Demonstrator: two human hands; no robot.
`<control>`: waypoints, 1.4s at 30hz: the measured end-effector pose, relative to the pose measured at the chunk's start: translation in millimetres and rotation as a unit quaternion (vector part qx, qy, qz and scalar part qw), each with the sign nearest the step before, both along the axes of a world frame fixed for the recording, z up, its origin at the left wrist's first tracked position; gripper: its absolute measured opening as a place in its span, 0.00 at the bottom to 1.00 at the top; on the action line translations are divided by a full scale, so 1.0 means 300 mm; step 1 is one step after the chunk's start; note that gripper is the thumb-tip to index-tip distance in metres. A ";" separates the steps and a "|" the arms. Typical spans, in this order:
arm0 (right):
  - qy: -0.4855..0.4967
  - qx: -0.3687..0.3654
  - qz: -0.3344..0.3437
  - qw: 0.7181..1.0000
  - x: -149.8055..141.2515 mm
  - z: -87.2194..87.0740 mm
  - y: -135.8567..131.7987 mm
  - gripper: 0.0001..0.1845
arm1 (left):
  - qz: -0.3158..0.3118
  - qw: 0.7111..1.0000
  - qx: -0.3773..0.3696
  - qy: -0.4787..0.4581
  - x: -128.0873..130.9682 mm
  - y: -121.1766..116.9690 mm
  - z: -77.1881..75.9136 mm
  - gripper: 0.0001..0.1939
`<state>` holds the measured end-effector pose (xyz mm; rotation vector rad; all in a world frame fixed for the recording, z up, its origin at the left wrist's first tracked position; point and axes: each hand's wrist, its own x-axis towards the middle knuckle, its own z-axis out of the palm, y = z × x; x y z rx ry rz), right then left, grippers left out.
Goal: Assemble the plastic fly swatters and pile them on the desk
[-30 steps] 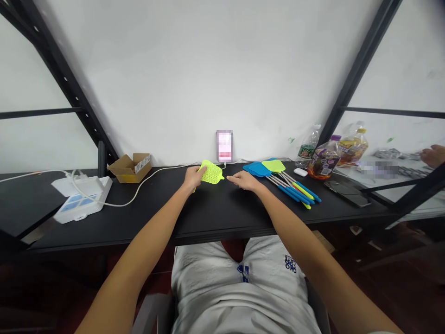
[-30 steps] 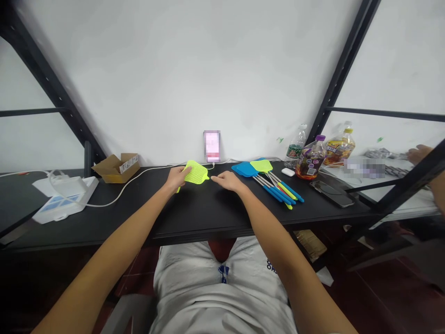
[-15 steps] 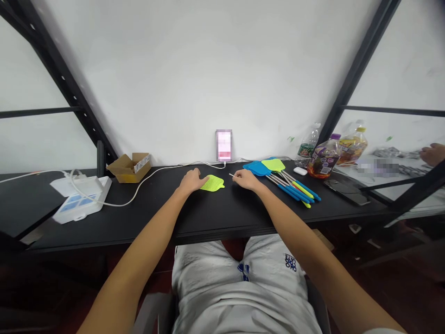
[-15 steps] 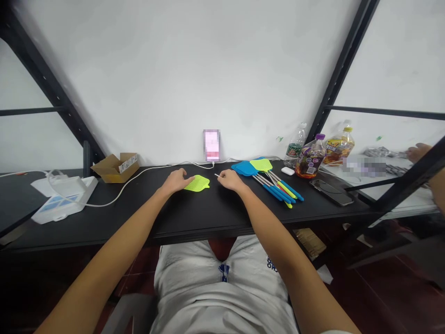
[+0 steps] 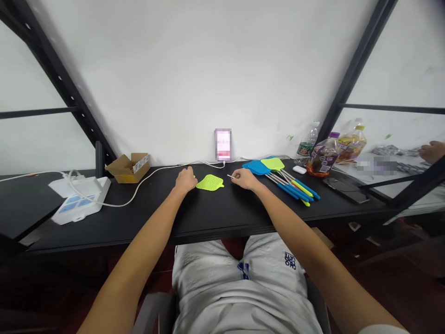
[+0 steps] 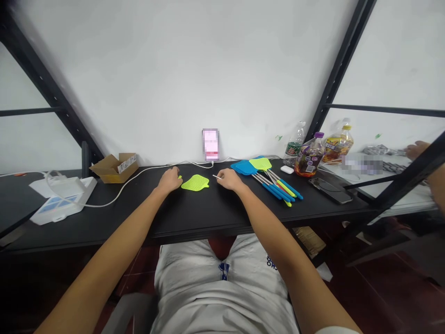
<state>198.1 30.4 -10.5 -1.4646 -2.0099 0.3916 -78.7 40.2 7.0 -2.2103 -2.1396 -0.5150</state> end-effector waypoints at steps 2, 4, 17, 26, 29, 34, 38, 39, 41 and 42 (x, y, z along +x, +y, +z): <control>0.009 0.004 0.006 1.000 0.000 -0.002 0.004 0.06 | 0.001 1.000 -0.004 0.010 0.003 -0.003 0.002 0.23; 0.013 0.009 0.010 1.000 0.000 -0.003 0.007 0.06 | 0.001 1.000 -0.011 0.019 0.005 -0.005 0.005 0.23; 0.006 -0.003 0.025 1.000 -0.002 -0.010 0.009 0.05 | 0.011 0.999 -0.040 0.031 0.010 -0.007 0.015 0.19; 0.018 0.011 0.056 0.998 -0.007 0.002 -0.008 0.06 | 0.004 0.999 -0.042 0.006 0.023 -0.022 0.025 0.10; 0.017 0.009 0.057 0.998 -0.010 0.008 -0.014 0.08 | 0.008 0.999 -0.040 -0.006 0.019 -0.019 0.021 0.11; 0.015 0.010 0.057 0.998 -0.010 0.006 -0.011 0.08 | -0.012 0.999 0.002 -0.033 0.019 -0.012 0.015 0.11; 0.029 0.018 0.072 0.997 -0.011 0.005 -0.011 0.11 | -0.108 0.989 0.067 -0.072 0.031 -0.008 0.002 0.11; 0.032 0.021 0.069 0.997 -0.012 0.006 -0.013 0.11 | -0.116 0.988 0.072 -0.077 0.033 -0.008 0.000 0.11; 0.040 0.035 0.053 0.997 -0.015 0.011 -0.018 0.11 | -0.112 0.988 0.073 -0.082 0.037 -0.008 -0.003 0.11; 0.050 0.047 0.041 0.997 -0.016 0.016 -0.021 0.11 | -0.109 0.988 0.072 -0.085 0.038 -0.009 -0.003 0.11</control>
